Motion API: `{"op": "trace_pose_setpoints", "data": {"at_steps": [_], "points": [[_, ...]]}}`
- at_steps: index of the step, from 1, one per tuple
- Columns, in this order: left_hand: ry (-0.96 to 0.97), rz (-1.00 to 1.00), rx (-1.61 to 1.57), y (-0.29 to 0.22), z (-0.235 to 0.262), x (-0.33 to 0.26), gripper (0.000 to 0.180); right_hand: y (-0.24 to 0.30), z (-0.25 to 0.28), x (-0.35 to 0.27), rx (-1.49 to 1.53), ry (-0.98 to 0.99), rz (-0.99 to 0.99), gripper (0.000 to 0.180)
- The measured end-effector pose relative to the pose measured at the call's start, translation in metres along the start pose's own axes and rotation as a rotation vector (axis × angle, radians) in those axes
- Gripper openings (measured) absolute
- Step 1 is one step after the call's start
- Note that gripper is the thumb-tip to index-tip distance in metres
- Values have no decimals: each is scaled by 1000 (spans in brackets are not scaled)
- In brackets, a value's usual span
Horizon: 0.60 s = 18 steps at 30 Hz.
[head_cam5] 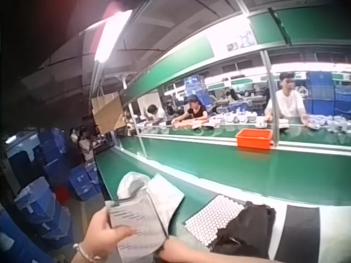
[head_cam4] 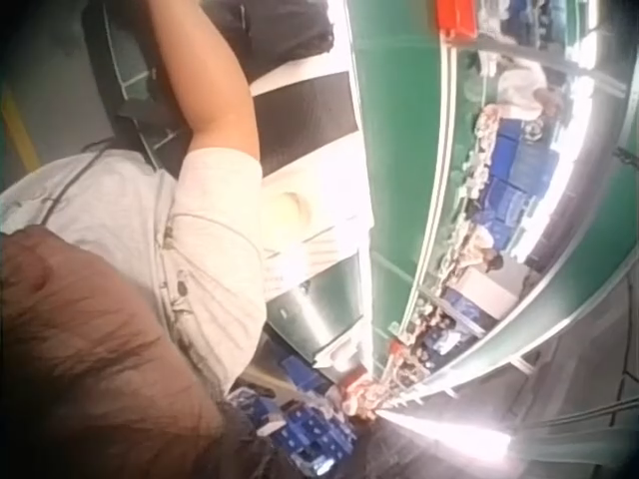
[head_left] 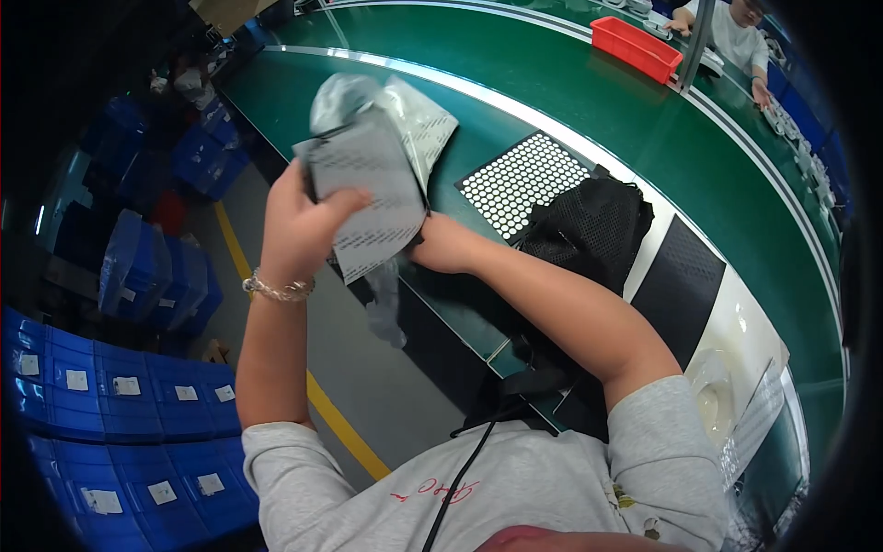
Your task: Manually assemble components of a light housing on a factory production line.
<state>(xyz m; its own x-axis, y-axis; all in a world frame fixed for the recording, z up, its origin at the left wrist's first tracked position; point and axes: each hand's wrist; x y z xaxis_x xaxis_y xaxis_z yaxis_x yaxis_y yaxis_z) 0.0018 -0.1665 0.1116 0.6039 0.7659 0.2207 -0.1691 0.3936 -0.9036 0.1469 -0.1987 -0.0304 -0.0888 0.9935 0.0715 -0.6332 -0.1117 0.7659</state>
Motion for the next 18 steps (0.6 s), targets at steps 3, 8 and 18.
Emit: {"op": "trace_pose_setpoints", "data": {"at_steps": [3,8,18], "points": [[112,-159,180,-2,-6,-7,34,7,-3,-10,-167,-23,-7,50],[321,-385,480,-13,-24,-24,44,-55,-40,12,-225,-222,319,57],[340,-469,559,-1,-23,-15,46,-40,-36,-3,-270,-240,488,37]]}}
Point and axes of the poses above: each hand's wrist, its own x-axis towards the middle knuckle, its own z-axis out of the back of the hand, y = z × x, and after that the axes turned 2 degrees about z, right-handed
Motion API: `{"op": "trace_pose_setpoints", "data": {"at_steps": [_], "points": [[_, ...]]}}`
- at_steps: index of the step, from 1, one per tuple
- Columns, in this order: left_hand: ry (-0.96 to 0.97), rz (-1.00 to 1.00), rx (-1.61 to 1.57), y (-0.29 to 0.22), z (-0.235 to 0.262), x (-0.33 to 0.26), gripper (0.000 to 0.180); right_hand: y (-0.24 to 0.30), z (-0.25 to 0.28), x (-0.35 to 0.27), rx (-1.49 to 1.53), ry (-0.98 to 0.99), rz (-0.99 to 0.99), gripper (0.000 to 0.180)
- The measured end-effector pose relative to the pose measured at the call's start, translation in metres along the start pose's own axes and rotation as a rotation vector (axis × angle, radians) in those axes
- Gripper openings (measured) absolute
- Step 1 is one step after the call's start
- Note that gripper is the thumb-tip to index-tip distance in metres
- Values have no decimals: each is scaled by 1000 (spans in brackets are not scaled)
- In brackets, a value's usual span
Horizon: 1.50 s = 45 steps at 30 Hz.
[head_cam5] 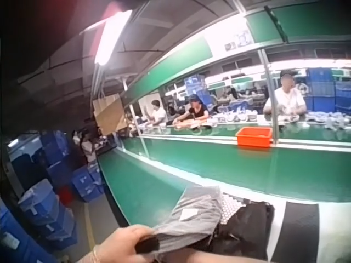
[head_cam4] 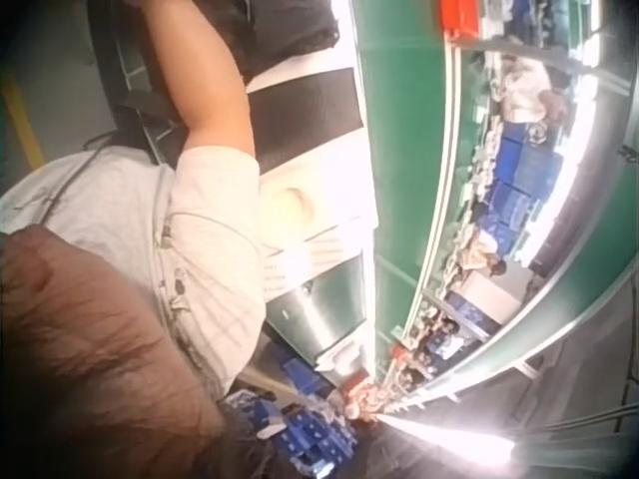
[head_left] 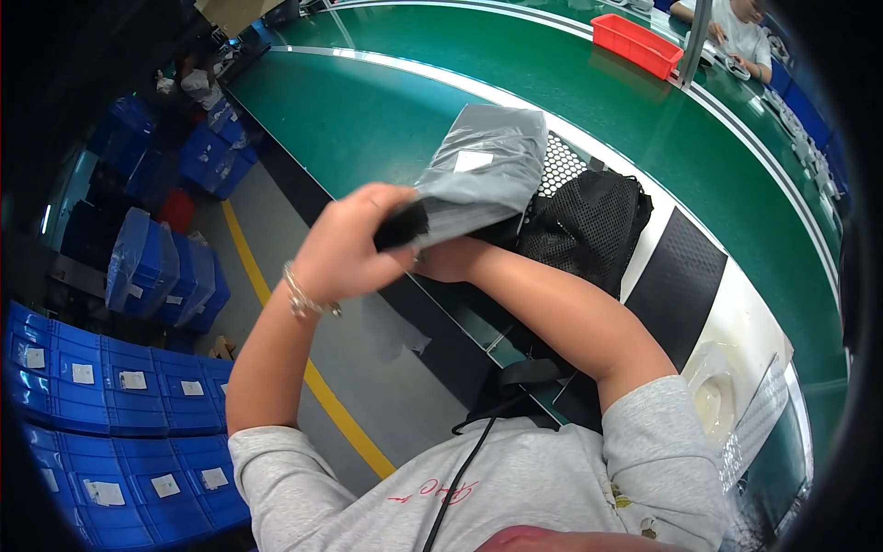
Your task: Manually assemble components of a light housing on a factory production line.
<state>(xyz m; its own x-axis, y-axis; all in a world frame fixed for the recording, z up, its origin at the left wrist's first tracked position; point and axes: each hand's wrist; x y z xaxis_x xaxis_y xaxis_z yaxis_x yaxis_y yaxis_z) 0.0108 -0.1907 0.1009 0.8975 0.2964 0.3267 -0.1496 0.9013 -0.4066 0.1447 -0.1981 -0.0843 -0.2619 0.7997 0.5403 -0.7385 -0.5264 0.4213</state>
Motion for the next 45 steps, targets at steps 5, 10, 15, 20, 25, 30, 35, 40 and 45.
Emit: {"op": "trace_pose_setpoints", "data": {"at_steps": [5,10,15,20,25,30,35,40,45], "points": [[16,135,-194,12,21,20,40,54,61,9,-3,361,-495,51],[15,103,-165,26,20,22,38,86,82,-20,-407,112,-50,27],[3,93,-163,26,15,23,36,65,102,-25,-865,31,46,19],[18,123,-135,21,14,21,39,48,88,-26,-970,-45,65,15],[-8,174,-45,29,15,21,45,39,80,-15,-929,-105,78,12],[-65,125,159,17,10,31,44,38,84,-11,-871,-112,-5,11],[-91,111,297,11,2,24,46,40,85,-19,-835,-194,34,11],[-301,208,186,23,-49,-24,47,30,64,-37,-930,-18,127,15],[-412,239,129,40,-108,-57,51,39,54,-42,-961,255,-114,20]]}}
Point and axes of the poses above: each hand's wrist, its own x-axis towards the middle knuckle, its own z-axis out of the back of the hand, y = z × x, and after that the axes turned 2 degrees about z, right-handed
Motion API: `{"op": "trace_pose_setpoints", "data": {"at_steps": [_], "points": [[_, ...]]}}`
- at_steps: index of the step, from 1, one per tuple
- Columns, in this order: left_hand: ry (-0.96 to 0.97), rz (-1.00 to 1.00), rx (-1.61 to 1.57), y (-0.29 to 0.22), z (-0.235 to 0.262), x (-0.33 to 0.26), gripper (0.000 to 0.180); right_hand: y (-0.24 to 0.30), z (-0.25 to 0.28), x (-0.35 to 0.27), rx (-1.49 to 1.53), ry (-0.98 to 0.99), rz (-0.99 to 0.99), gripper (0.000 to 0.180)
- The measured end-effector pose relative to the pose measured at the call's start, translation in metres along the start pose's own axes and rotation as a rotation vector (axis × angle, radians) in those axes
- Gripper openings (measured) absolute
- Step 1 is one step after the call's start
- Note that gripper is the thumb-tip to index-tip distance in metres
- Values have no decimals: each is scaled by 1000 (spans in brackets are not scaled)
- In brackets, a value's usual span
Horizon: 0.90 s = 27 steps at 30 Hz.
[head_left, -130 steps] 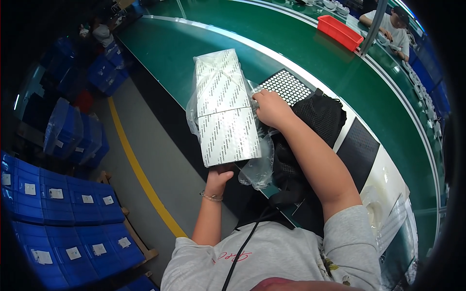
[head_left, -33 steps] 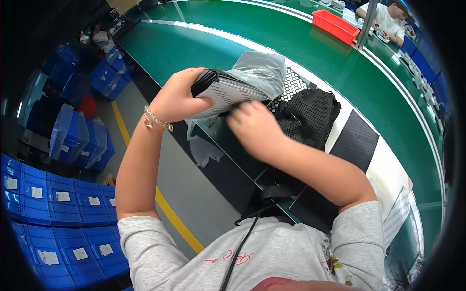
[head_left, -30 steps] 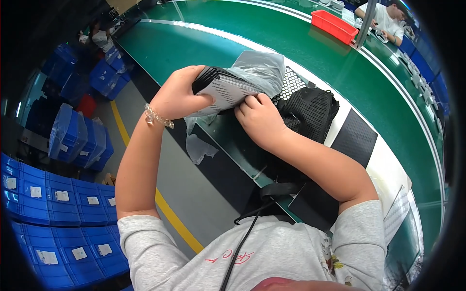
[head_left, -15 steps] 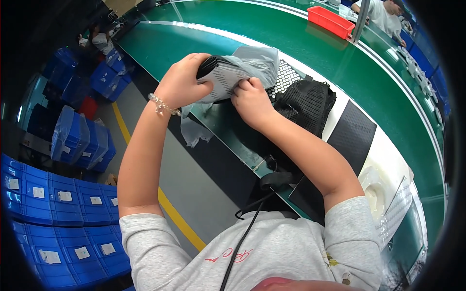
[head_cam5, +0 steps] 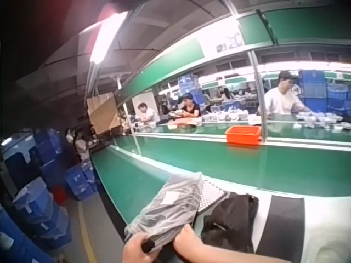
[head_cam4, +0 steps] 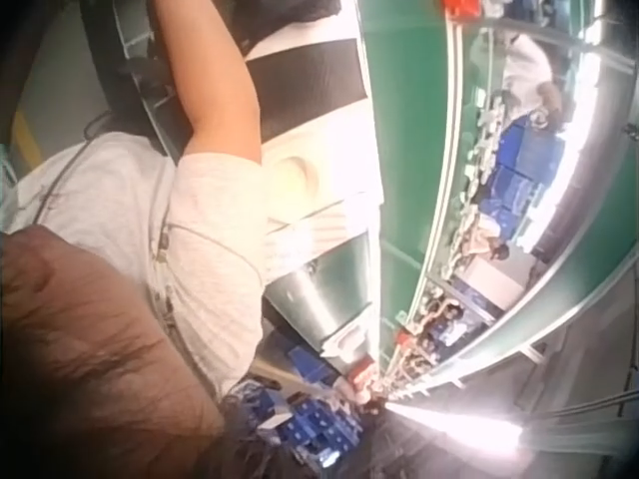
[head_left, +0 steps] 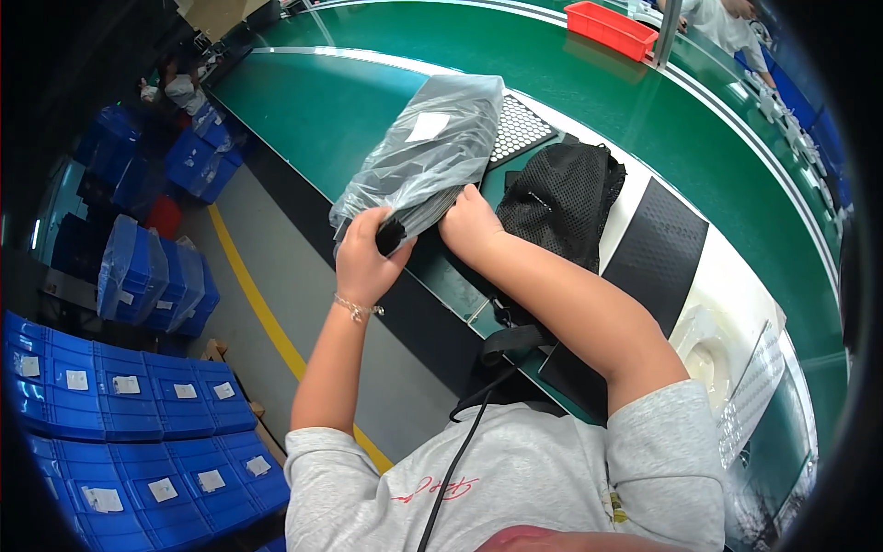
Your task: Manually assemble components of a light housing on a factory production line.
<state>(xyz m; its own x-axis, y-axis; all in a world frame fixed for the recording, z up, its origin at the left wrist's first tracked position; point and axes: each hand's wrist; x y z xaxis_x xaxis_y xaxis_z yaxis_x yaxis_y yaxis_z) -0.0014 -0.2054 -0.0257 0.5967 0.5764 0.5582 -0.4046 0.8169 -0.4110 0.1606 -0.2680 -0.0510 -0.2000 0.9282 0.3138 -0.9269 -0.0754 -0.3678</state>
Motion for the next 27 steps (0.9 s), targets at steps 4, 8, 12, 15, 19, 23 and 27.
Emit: {"op": "trace_pose_setpoints", "data": {"at_steps": [4,8,12,15,19,23,27], "points": [[-132,-234,-18,11,-14,-10,70,0,-7,-4,83,26,-81,29],[-108,-233,72,24,-8,-4,56,1,-16,1,149,-72,-118,33],[-169,-149,1,19,9,29,47,-3,-27,14,92,-273,-216,30],[-90,-260,140,3,35,60,46,-11,-27,29,-48,-259,-232,28],[-47,-332,216,-10,38,86,45,-37,-28,47,-37,-453,-248,23],[-47,-344,253,-10,31,88,47,-46,-32,50,382,-498,-366,19],[-77,-339,259,-10,29,86,50,-37,-12,46,194,-438,-235,19]]}}
Point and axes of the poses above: each hand's wrist, its own x-axis towards the middle knuckle, its own z-axis out of the back of the hand, y = z × x, and after that the axes turned 2 degrees about z, right-handed
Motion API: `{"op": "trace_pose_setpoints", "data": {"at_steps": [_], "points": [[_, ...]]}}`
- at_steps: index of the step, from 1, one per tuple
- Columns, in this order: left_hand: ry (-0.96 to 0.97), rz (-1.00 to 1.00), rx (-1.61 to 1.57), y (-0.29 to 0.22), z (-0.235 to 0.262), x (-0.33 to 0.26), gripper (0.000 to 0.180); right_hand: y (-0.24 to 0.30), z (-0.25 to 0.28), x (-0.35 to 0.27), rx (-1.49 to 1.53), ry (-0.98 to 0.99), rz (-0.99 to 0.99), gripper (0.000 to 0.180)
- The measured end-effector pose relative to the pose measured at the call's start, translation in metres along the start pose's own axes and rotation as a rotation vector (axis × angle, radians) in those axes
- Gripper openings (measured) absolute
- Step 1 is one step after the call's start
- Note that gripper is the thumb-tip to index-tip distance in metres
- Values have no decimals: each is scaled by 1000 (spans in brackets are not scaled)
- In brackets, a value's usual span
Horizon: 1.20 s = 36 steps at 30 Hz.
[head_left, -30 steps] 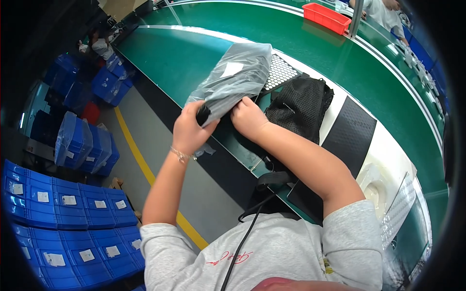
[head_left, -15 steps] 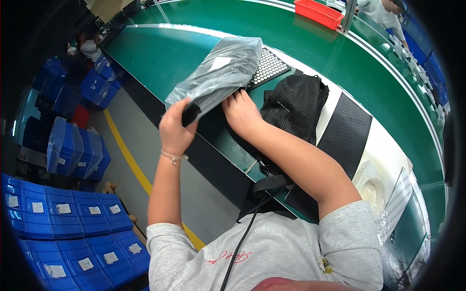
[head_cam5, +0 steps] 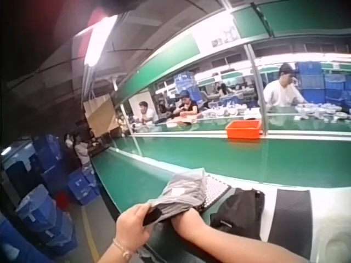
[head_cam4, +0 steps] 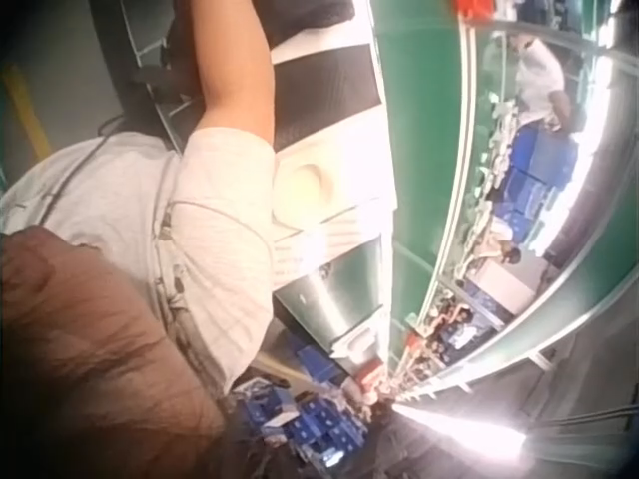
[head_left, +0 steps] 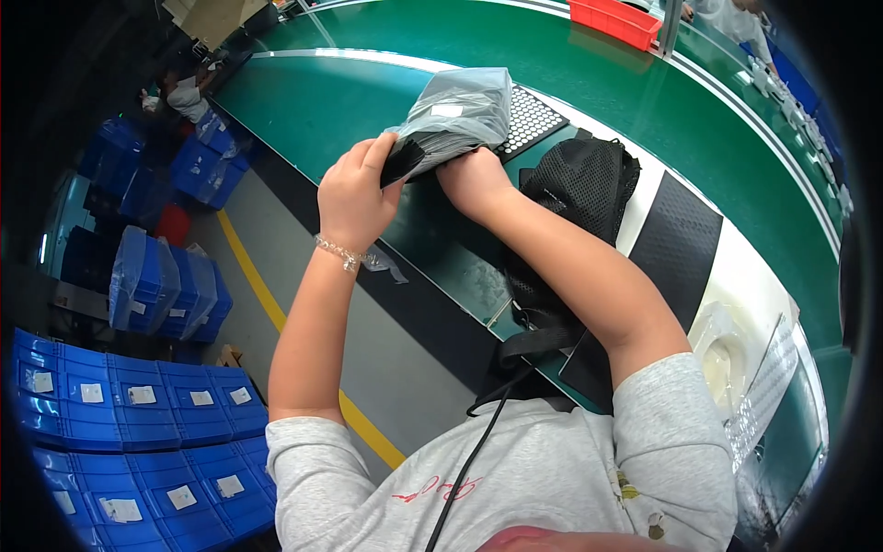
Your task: Manually assemble components of a light housing on a factory production line.
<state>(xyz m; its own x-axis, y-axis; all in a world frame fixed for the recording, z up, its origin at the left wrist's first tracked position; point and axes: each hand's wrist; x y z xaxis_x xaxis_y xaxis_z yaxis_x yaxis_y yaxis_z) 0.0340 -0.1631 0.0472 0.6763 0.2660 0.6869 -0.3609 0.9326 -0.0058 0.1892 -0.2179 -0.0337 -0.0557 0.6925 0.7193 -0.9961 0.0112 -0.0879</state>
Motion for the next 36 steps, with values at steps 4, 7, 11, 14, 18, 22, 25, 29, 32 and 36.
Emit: {"op": "trace_pose_setpoints", "data": {"at_steps": [4,7,11,14,18,22,25,29,32,36], "points": [[46,-31,62,-4,3,9,47,14,18,3,-82,250,-24,13],[62,-52,91,-2,4,15,45,18,29,4,-5,304,12,12],[43,-64,97,0,6,15,51,22,43,4,85,342,55,12],[77,-55,98,2,10,17,52,31,55,0,122,263,106,10],[101,-70,129,6,15,20,50,42,76,-5,161,214,164,5],[189,-58,180,-3,15,16,47,80,121,4,241,156,342,5],[299,-39,111,-16,19,10,47,103,148,-8,280,103,427,8],[281,-23,83,-9,12,-15,46,50,187,-24,406,277,351,7],[261,-65,36,-4,10,-44,47,2,246,-27,634,254,52,34],[174,-79,-80,-16,-5,-73,49,-80,295,-58,922,99,-473,30]]}}
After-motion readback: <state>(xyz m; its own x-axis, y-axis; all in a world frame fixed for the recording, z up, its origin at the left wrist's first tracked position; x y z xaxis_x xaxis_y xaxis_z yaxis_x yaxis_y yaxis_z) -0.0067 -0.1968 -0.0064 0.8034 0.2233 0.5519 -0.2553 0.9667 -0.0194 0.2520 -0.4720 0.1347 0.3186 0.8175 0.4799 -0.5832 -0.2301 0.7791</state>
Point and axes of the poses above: each hand's wrist, its own x-axis towards the middle knuckle, its own z-axis out of the back of the hand, y = z × x, and after that the axes turned 2 degrees about z, right-handed
